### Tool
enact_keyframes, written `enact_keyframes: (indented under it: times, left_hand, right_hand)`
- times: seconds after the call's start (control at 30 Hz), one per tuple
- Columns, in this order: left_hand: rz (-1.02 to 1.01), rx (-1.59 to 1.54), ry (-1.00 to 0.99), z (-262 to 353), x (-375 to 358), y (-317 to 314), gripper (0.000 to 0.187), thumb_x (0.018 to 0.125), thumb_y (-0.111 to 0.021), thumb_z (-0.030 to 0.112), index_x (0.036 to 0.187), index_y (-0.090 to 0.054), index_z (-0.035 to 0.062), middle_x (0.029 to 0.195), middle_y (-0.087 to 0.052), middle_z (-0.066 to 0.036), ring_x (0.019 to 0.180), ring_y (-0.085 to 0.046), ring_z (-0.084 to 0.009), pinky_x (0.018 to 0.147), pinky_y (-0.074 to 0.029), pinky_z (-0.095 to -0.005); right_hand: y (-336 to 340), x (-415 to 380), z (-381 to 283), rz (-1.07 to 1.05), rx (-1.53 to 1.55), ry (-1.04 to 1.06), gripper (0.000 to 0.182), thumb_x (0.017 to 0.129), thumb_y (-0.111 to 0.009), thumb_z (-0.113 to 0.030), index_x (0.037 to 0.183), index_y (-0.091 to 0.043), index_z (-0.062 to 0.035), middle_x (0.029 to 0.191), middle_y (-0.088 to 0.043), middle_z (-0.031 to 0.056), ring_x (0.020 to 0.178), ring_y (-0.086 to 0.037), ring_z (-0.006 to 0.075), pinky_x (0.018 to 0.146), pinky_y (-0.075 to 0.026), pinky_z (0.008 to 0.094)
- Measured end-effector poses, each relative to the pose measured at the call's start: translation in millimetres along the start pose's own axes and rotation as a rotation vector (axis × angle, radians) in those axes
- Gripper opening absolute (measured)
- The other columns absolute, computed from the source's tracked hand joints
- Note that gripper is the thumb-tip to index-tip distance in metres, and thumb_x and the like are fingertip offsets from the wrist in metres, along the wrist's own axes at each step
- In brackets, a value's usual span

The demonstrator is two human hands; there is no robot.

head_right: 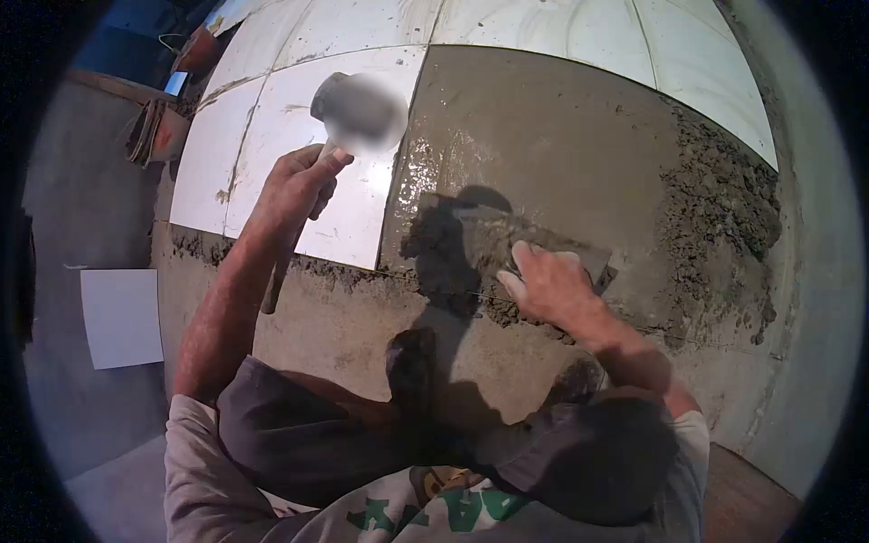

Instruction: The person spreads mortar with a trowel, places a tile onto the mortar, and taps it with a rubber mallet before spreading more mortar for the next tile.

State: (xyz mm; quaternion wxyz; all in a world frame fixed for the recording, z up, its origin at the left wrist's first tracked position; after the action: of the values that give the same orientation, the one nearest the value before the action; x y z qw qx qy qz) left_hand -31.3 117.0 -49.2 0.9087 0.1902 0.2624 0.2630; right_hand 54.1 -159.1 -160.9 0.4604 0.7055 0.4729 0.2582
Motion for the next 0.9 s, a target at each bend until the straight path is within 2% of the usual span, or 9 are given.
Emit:
enact_keyframes:
  times: [0.1,0.13,0.27,0.43,0.5,0.53,0.77,0.8,0.9]
  left_hand:
    - [0.002,0.003,-0.002,-6,4,6,0.037,0.090,-0.063,0.039,0.076,-0.058,0.0049,0.060,-0.045,0.004,0.050,-0.037,-0.0045,0.044,-0.031,-0.0238]
    - [-0.004,0.033,-0.014,-8,4,9,0.038,0.090,-0.063,0.040,0.074,-0.057,0.0055,0.060,-0.045,0.003,0.051,-0.037,-0.0050,0.044,-0.031,-0.0245]
    - [-0.028,0.060,0.020,-22,3,12,0.040,0.090,-0.062,0.041,0.072,-0.055,0.0052,0.059,-0.045,0.003,0.051,-0.037,-0.0061,0.045,-0.032,-0.0255]
    - [-0.056,0.061,0.038,-28,10,8,0.041,0.090,-0.061,0.041,0.073,-0.056,0.0044,0.060,-0.045,0.002,0.052,-0.038,-0.0066,0.046,-0.032,-0.0264]
    - [-0.069,0.111,0.045,-28,10,6,0.041,0.090,-0.061,0.041,0.074,-0.056,0.0033,0.061,-0.046,0.001,0.054,-0.040,-0.0075,0.048,-0.035,-0.0275]
    - [-0.071,0.114,0.043,-29,10,4,0.041,0.090,-0.061,0.041,0.074,-0.056,0.0033,0.061,-0.046,0.001,0.054,-0.040,-0.0075,0.048,-0.035,-0.0275]
    - [-0.075,0.258,0.047,-44,6,8,0.046,0.090,-0.060,0.044,0.076,-0.057,-0.0001,0.063,-0.050,-0.003,0.060,-0.045,-0.0115,0.055,-0.040,-0.0317]
    - [-0.069,0.270,0.051,-46,5,9,0.046,0.090,-0.060,0.044,0.076,-0.057,-0.0002,0.062,-0.050,-0.003,0.060,-0.046,-0.0118,0.056,-0.040,-0.0319]
    - [-0.073,0.288,0.074,-50,3,8,0.046,0.090,-0.059,0.043,0.076,-0.057,-0.0001,0.062,-0.050,-0.003,0.060,-0.046,-0.0124,0.056,-0.040,-0.0326]
  right_hand:
    - [2,16,12,0.060,-0.115,-0.162,0.036,0.088,-0.060,-0.034,0.094,-0.047,-0.0017,0.076,-0.063,0.0191,0.066,-0.062,0.0407,0.064,-0.051,0.0476]
    - [12,15,14,0.155,-0.165,-0.179,0.034,0.089,-0.060,-0.032,0.094,-0.047,-0.0015,0.075,-0.063,0.0206,0.066,-0.063,0.0412,0.063,-0.050,0.0479]
    - [18,13,19,-0.012,-0.003,-0.335,0.037,0.089,-0.058,-0.036,0.092,-0.049,-0.0005,0.077,-0.063,0.0235,0.074,-0.064,0.0414,0.068,-0.049,0.0495]
    - [-13,29,-15,-0.212,0.081,-0.177,0.037,0.089,-0.056,-0.035,0.094,-0.050,0.0013,0.075,-0.062,0.0232,0.076,-0.062,0.0432,0.072,-0.048,0.0510]
    - [-32,42,-19,-0.225,-0.054,-0.018,0.037,0.089,-0.056,-0.036,0.091,-0.050,0.0009,0.075,-0.063,0.0233,0.074,-0.063,0.0422,0.071,-0.050,0.0494]
    - [-37,53,-11,-0.128,-0.111,0.058,0.038,0.090,-0.054,-0.037,0.090,-0.050,0.0013,0.061,-0.061,0.0187,0.060,-0.064,0.0379,0.059,-0.053,0.0469]
    - [-13,100,20,-0.037,-0.201,-0.005,0.039,0.091,-0.054,-0.039,0.087,-0.050,-0.0003,0.069,-0.063,0.0207,0.067,-0.064,0.0395,0.063,-0.052,0.0473]
    - [-13,103,25,-0.129,-0.148,-0.106,0.040,0.092,-0.052,-0.038,0.095,-0.053,0.0025,0.073,-0.064,0.0229,0.075,-0.065,0.0399,0.072,-0.053,0.0486]
    - [-22,97,22,-0.250,0.027,-0.168,0.041,0.092,-0.051,-0.036,0.098,-0.054,0.0038,0.078,-0.064,0.0249,0.081,-0.064,0.0419,0.078,-0.050,0.0502]
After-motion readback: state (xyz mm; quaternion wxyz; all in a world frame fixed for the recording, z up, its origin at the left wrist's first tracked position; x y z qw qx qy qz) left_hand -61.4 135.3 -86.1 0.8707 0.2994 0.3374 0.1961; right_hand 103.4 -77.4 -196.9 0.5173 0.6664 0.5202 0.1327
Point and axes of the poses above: each hand's wrist, its own x-axis towards the middle knuckle, its own y-axis out of the back of the hand, z = x × y, the point moved 7 cm from there along x, towards the middle knuckle
